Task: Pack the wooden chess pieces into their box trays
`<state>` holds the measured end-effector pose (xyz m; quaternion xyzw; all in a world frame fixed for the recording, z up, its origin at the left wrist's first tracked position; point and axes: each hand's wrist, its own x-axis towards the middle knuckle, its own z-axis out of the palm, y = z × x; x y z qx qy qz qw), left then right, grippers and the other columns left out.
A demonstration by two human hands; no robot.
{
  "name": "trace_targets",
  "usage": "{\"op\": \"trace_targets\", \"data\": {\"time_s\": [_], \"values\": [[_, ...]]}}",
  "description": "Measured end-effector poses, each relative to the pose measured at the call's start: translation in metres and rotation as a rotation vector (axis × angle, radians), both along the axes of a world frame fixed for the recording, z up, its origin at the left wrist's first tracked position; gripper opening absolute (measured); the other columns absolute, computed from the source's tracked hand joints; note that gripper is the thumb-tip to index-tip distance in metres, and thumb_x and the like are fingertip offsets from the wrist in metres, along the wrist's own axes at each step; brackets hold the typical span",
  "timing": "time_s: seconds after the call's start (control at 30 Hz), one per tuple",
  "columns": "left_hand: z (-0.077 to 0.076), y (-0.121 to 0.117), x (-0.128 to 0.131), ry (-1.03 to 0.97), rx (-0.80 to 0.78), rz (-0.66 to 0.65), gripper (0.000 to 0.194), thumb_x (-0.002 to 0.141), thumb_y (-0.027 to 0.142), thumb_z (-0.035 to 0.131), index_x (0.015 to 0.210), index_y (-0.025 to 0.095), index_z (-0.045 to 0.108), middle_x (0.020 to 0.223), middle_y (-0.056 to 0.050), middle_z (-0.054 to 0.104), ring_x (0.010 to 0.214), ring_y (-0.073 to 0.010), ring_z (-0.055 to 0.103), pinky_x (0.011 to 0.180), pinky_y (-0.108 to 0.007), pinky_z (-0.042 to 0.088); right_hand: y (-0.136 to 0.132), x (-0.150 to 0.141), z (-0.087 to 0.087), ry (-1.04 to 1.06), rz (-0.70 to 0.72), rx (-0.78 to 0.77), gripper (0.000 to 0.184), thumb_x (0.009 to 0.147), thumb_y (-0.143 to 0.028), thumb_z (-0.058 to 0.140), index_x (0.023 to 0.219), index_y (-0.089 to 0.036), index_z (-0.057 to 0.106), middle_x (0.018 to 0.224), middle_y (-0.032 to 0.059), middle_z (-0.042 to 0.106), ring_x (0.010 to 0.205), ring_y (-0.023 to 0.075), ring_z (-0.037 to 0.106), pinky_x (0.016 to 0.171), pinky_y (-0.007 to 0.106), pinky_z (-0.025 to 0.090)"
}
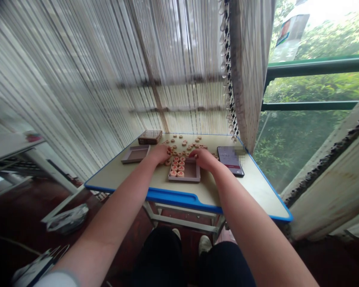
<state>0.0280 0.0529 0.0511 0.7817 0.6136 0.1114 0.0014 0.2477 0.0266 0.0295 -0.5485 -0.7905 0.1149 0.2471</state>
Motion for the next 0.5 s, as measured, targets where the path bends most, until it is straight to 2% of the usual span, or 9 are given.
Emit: {"op": "trace_targets", "data": {"time_s": [0.2, 0.3, 0.37, 0.5], "values": [[-0.0065, 0.0072, -0.0003, -0.055, -0.009, 0.024, 0.016, 0.070, 0.020, 0.061, 0.082, 0.018, 0.070, 0.090, -0.013, 0.069, 0.090, -0.0249, 0.063, 0.084, -0.034, 0.047, -0.0007, -0.0023, -0.0020, -0.017, 0.035, 0.027, 0.039, 0.069, -0.001, 0.047, 0.093, -0.021, 0.070, 0.100, 0.0054, 0.068, 0.094, 0.0189, 0.059, 0.082, 0.026, 0.043], [-0.0074, 0.0085, 0.0003, -0.117, 0.037, 0.025, 0.019, 0.068, 0.019, 0.063, 0.086, 0.018, 0.068, 0.097, -0.013, 0.067, 0.093, -0.0247, 0.062, 0.084, -0.034, 0.047, -0.0004, -0.0049, -0.0030, -0.005, 0.043, 0.053, 0.038, 0.068, -0.002, 0.047, 0.093, -0.020, 0.069, 0.098, 0.0051, 0.068, 0.091, 0.0185, 0.058, 0.081, 0.026, 0.042], [-0.0074, 0.0097, 0.0016, -0.191, 0.096, 0.014, 0.025, 0.067, 0.020, 0.066, 0.091, 0.018, 0.065, 0.098, -0.012, 0.067, 0.092, -0.0238, 0.062, 0.082, -0.033, 0.047, 0.0000, -0.0064, -0.0028, 0.019, 0.032, 0.090, 0.036, 0.068, -0.003, 0.048, 0.092, -0.020, 0.068, 0.096, 0.0044, 0.068, 0.089, 0.0181, 0.057, 0.080, 0.026, 0.042], [-0.0069, 0.0110, 0.0076, -0.425, 0.119, -0.059, 0.029, 0.064, 0.026, 0.073, 0.089, 0.018, 0.062, 0.084, -0.007, 0.068, 0.082, -0.0202, 0.064, 0.076, -0.032, 0.049, 0.0018, -0.0068, -0.0014, 0.057, 0.001, 0.239, 0.030, 0.071, -0.008, 0.047, 0.092, -0.019, 0.066, 0.092, 0.0041, 0.067, 0.091, 0.0197, 0.054, 0.081, 0.028, 0.041]]}}
